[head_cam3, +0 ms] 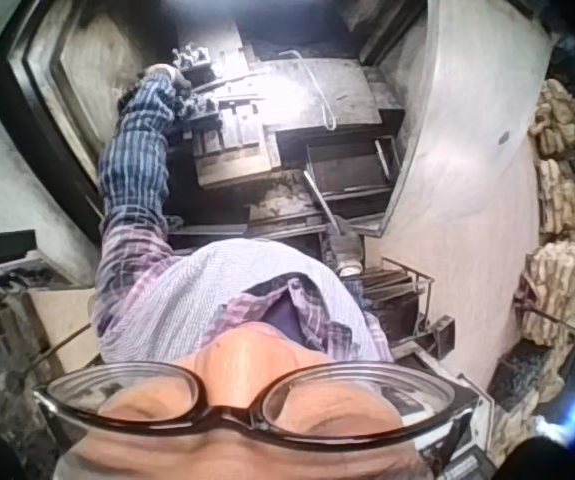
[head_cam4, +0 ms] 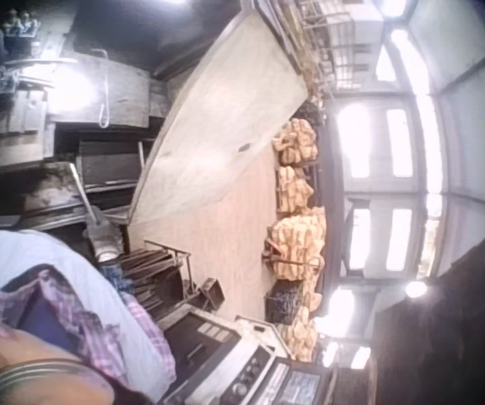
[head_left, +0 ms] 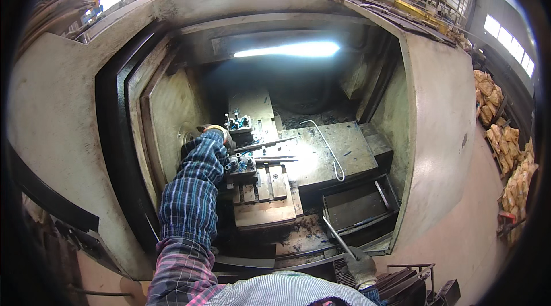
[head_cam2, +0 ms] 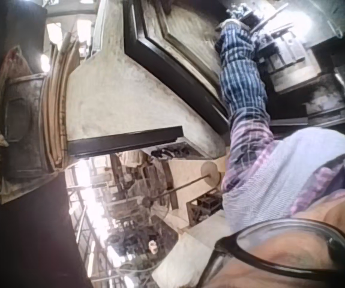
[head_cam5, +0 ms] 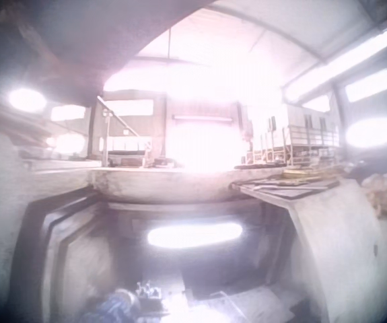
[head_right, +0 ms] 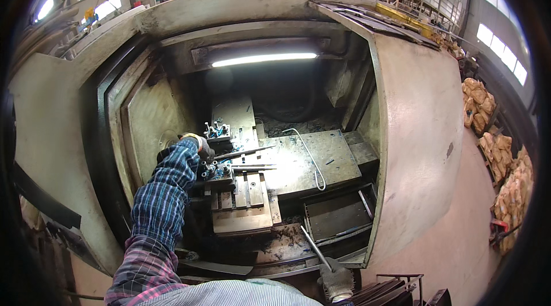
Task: The person operates a CNC lathe in a workshop, repeatedly loading metal rods into the chuck, adjusting the machine, and removing finished parts. They place the processed rods into a nearby bin and continue the cycle.
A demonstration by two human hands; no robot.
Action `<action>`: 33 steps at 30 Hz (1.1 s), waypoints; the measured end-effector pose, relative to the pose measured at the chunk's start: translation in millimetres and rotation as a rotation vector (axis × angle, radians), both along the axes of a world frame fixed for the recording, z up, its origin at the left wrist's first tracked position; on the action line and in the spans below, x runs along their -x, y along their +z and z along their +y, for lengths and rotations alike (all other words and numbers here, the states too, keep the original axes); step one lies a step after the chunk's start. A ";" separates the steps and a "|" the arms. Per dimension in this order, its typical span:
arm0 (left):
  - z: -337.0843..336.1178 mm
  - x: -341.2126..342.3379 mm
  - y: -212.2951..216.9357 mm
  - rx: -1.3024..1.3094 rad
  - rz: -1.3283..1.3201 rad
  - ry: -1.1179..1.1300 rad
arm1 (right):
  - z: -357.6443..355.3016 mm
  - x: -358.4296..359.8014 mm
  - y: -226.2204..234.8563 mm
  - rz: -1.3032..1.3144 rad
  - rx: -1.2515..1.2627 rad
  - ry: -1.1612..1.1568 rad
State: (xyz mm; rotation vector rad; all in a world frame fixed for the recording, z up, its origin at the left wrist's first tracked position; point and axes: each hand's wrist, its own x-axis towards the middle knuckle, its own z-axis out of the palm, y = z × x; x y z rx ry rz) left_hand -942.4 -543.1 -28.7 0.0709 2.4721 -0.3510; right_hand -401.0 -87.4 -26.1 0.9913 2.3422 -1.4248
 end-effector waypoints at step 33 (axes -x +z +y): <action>240.4 -208.8 106.5 -1.135 0.864 -0.391 | -14.3 64.1 -31.2 0.623 0.240 -0.002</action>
